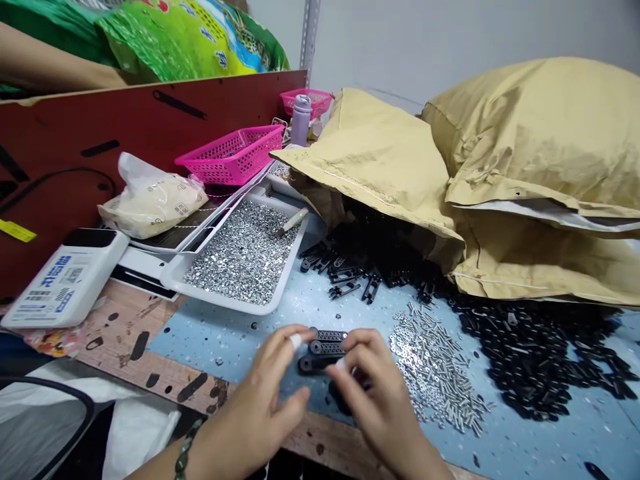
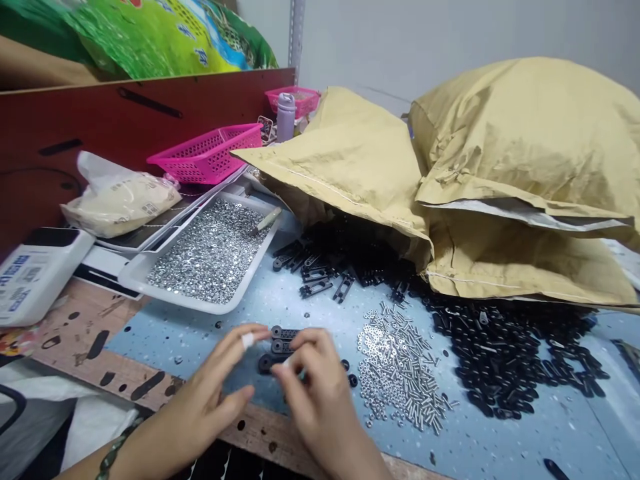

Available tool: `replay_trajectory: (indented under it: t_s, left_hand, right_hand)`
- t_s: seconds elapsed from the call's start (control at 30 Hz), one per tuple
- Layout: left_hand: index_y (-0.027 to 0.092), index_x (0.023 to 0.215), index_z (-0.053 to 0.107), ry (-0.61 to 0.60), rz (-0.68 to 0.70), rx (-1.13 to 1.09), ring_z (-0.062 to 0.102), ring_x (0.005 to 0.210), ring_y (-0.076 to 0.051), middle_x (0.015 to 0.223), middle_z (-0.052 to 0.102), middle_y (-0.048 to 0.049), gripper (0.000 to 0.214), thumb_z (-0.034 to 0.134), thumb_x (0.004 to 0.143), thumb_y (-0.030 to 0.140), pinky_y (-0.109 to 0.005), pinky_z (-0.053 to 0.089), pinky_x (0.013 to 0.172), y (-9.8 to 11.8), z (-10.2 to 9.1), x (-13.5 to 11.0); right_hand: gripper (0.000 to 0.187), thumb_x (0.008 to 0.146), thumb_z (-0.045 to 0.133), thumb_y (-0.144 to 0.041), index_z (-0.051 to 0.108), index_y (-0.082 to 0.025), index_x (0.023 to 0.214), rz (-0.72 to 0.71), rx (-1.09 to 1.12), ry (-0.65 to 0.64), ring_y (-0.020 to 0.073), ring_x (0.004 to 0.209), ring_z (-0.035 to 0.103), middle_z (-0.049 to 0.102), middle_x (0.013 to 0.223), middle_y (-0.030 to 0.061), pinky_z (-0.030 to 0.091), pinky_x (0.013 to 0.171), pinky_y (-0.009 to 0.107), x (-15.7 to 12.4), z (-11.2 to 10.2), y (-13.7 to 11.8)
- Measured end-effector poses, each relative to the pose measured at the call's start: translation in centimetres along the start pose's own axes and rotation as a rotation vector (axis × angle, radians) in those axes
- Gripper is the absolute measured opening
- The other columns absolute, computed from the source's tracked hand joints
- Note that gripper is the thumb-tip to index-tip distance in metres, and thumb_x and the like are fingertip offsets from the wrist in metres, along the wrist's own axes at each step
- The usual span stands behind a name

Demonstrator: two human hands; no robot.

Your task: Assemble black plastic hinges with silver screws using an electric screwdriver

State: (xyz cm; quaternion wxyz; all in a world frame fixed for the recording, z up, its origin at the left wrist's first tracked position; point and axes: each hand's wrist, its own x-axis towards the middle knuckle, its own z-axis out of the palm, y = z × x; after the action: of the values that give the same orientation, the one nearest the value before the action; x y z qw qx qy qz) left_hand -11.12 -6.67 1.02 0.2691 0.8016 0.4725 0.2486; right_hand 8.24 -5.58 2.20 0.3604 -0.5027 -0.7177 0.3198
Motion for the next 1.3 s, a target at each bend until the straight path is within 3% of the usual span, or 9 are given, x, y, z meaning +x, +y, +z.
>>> replay_trajectory:
  t_s: [0.07,0.17,0.43,0.6,0.77,0.97,1.1,1.17,1.3]
  left_hand:
    - [0.021,0.142,0.031,0.039,0.015,0.096,0.038,0.125,-0.026,0.139,0.041,-0.0089,0.054,0.043,0.089,0.018,-0.042,0.041,0.098,-0.6,0.3,-0.2]
    - [0.021,0.140,0.035,-0.011,0.165,0.279,0.038,0.124,-0.029,0.135,0.049,-0.0051,0.055,0.047,0.087,0.017,-0.050,0.029,0.101,-1.3,0.9,-0.3]
    - [0.019,0.135,0.044,-0.026,0.246,0.398,0.043,0.121,-0.027,0.131,0.054,-0.0046,0.050,0.045,0.085,0.012,-0.047,0.020,0.100,-1.3,1.6,-0.2]
    - [0.016,0.136,0.042,-0.069,0.240,0.429,0.040,0.124,-0.027,0.136,0.049,-0.0053,0.050,0.043,0.086,0.011,-0.047,0.016,0.100,-1.3,1.7,-0.3]
    - [0.018,0.135,0.043,-0.032,0.237,0.425,0.042,0.121,-0.026,0.134,0.052,-0.0038,0.051,0.044,0.085,0.012,-0.047,0.016,0.101,-1.3,2.1,-0.3]
    - [0.022,0.135,0.045,0.038,0.217,0.422,0.048,0.114,-0.025,0.126,0.057,-0.0036,0.049,0.044,0.086,0.014,-0.046,0.018,0.099,-1.0,3.1,0.1]
    - [0.023,0.131,0.049,0.105,0.195,0.393,0.050,0.112,-0.024,0.121,0.059,-0.0043,0.045,0.041,0.088,0.013,-0.045,0.021,0.098,-0.7,3.4,0.3]
    - [0.022,0.130,0.049,0.089,0.180,0.377,0.048,0.114,-0.025,0.124,0.056,-0.0053,0.044,0.042,0.087,0.014,-0.046,0.023,0.098,-0.5,3.3,0.2]
    - [0.018,0.128,0.047,0.005,0.169,0.323,0.043,0.119,-0.029,0.130,0.049,-0.0084,0.045,0.049,0.083,0.017,-0.047,0.029,0.098,0.0,3.6,-0.1]
  right_hand:
    - [0.022,0.086,0.055,-0.032,0.055,-0.019,0.068,0.196,0.089,0.042,0.0179,0.077,0.055,0.052,0.092,0.0061,0.046,0.058,0.028,0.7,-0.4,1.4]
    - [0.027,0.080,0.058,-0.037,0.054,-0.018,0.062,0.382,0.172,-0.016,0.0162,0.070,0.053,0.052,0.094,0.0073,0.041,0.048,0.025,1.8,-0.6,3.5]
    - [0.027,0.076,0.059,-0.038,0.052,-0.017,0.060,0.469,0.225,-0.101,0.0111,0.057,0.048,0.050,0.094,0.0060,0.039,0.042,0.023,2.0,-0.3,4.9]
    - [0.025,0.076,0.058,-0.035,0.052,-0.018,0.059,0.439,0.143,-0.093,0.0136,0.063,0.051,0.052,0.089,0.0050,0.041,0.049,0.025,1.9,-0.3,4.8]
    - [0.021,0.076,0.056,-0.030,0.053,-0.019,0.059,0.374,0.000,-0.053,0.0150,0.067,0.053,0.054,0.081,0.0030,0.043,0.061,0.027,1.8,-0.1,5.0]
    - [0.023,0.078,0.059,-0.023,0.046,-0.020,0.060,0.299,-0.228,-0.052,0.0139,0.060,0.053,0.051,0.073,0.0002,0.042,0.055,0.025,1.8,0.2,5.1]
    - [0.033,0.074,0.070,-0.042,0.045,-0.021,0.069,0.248,-0.539,0.026,0.0165,0.058,0.053,0.051,0.078,0.0018,0.042,0.049,0.028,1.4,-0.9,5.0]
    - [0.037,0.076,0.067,-0.050,0.049,-0.020,0.087,0.171,-0.578,0.101,0.0209,0.069,0.058,0.054,0.094,0.0071,0.047,0.052,0.031,0.1,-1.8,5.2]
    - [0.032,0.092,0.049,-0.039,0.043,-0.019,0.117,-0.018,-0.467,0.220,0.0274,0.112,0.053,0.049,0.122,0.0147,0.052,0.085,0.041,-3.9,-2.0,6.4]
